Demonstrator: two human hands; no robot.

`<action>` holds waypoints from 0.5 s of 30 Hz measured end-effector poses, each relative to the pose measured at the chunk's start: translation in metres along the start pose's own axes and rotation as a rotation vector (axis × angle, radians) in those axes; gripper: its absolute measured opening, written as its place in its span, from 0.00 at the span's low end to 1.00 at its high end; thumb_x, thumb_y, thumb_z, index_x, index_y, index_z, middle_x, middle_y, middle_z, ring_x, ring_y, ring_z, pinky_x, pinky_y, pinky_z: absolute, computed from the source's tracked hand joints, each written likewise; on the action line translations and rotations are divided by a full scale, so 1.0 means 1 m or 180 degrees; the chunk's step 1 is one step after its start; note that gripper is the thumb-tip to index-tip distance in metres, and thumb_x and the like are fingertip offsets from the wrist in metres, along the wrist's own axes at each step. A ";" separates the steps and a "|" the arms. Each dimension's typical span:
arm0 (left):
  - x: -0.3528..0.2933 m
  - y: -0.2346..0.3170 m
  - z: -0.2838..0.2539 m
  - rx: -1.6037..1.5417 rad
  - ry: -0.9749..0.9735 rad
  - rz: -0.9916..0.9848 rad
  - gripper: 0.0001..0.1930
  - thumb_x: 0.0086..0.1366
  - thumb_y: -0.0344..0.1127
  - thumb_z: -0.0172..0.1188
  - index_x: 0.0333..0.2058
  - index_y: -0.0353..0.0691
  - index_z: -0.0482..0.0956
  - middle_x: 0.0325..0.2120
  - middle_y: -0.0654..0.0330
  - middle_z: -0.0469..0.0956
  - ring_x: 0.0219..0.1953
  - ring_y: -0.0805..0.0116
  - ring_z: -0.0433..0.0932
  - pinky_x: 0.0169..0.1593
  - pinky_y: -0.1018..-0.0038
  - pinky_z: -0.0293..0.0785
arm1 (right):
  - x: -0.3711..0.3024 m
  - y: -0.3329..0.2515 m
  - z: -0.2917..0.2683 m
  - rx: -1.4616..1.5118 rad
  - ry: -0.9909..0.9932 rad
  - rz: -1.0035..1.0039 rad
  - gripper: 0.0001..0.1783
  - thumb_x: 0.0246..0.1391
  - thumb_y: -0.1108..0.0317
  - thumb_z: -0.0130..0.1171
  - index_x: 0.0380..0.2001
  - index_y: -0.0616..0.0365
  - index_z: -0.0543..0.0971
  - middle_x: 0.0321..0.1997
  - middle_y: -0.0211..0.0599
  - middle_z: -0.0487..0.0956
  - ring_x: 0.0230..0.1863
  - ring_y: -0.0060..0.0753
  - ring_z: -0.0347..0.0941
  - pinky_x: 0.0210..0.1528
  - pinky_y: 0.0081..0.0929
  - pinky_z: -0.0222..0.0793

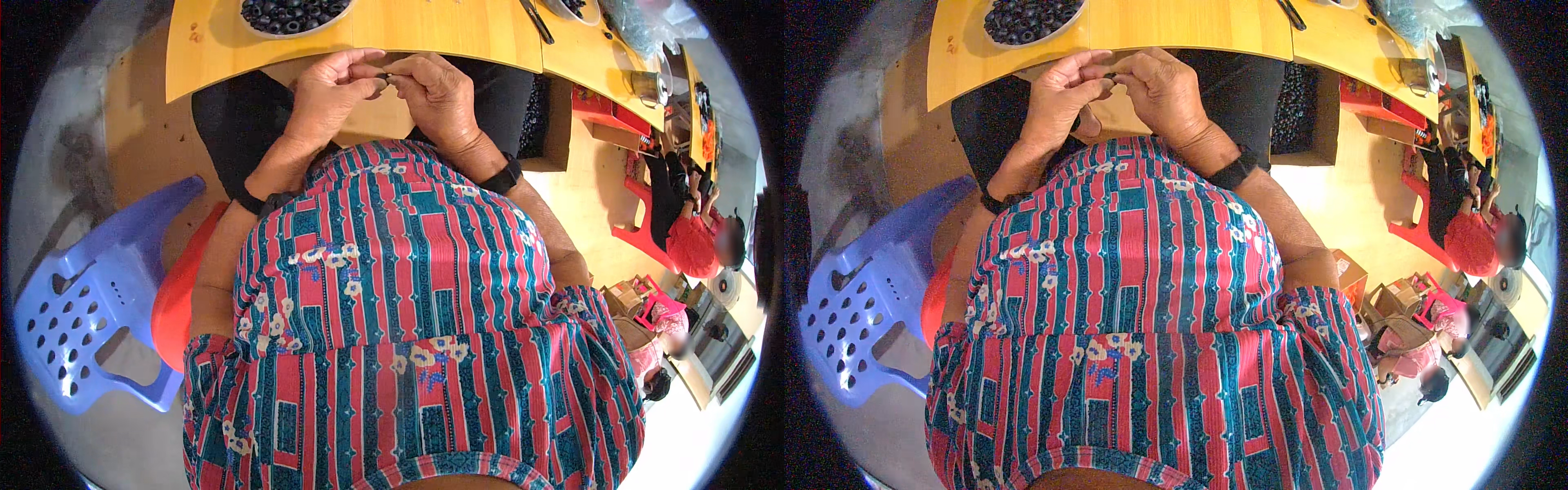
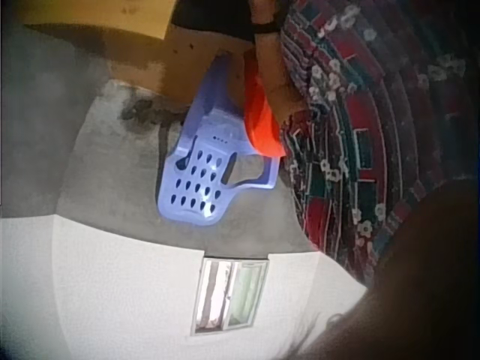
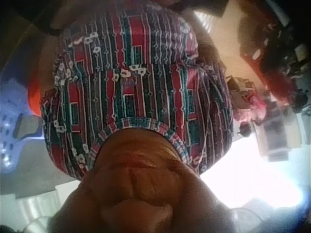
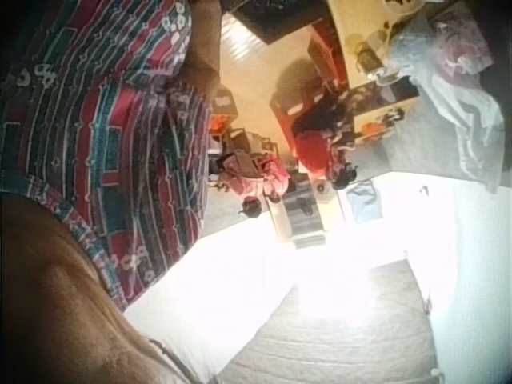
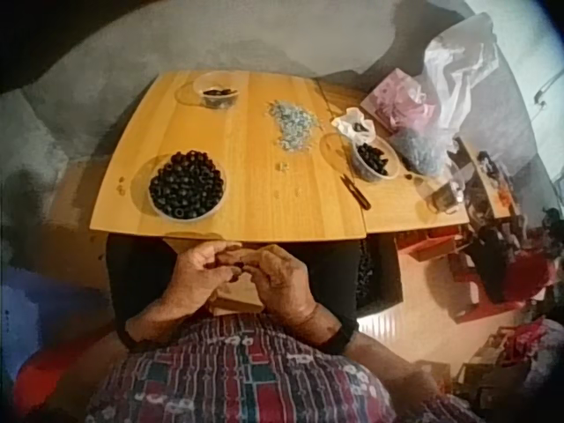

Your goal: The person assembles small black plastic components by hand.

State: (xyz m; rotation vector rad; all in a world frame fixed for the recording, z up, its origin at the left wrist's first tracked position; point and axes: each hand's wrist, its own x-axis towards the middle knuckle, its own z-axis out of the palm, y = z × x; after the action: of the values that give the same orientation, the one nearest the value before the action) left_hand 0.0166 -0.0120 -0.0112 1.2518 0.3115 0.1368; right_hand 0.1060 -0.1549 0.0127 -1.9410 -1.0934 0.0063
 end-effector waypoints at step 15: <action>0.010 0.011 -0.012 0.0536 -0.0579 0.0330 0.20 0.57 0.22 0.55 0.50 0.33 0.69 0.33 0.63 0.76 0.33 0.79 0.74 0.34 0.85 0.73 | 0.002 0.007 -0.002 0.2404 -0.0314 0.1524 0.06 0.50 0.75 0.58 0.32 0.66 0.79 0.28 0.34 0.79 0.26 0.21 0.75 0.31 0.16 0.72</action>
State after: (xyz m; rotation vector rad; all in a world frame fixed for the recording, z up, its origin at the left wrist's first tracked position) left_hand 0.0233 0.0053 -0.0058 1.4373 0.1020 0.0859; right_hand 0.1126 -0.1559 0.0099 -1.4586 -0.5332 0.6840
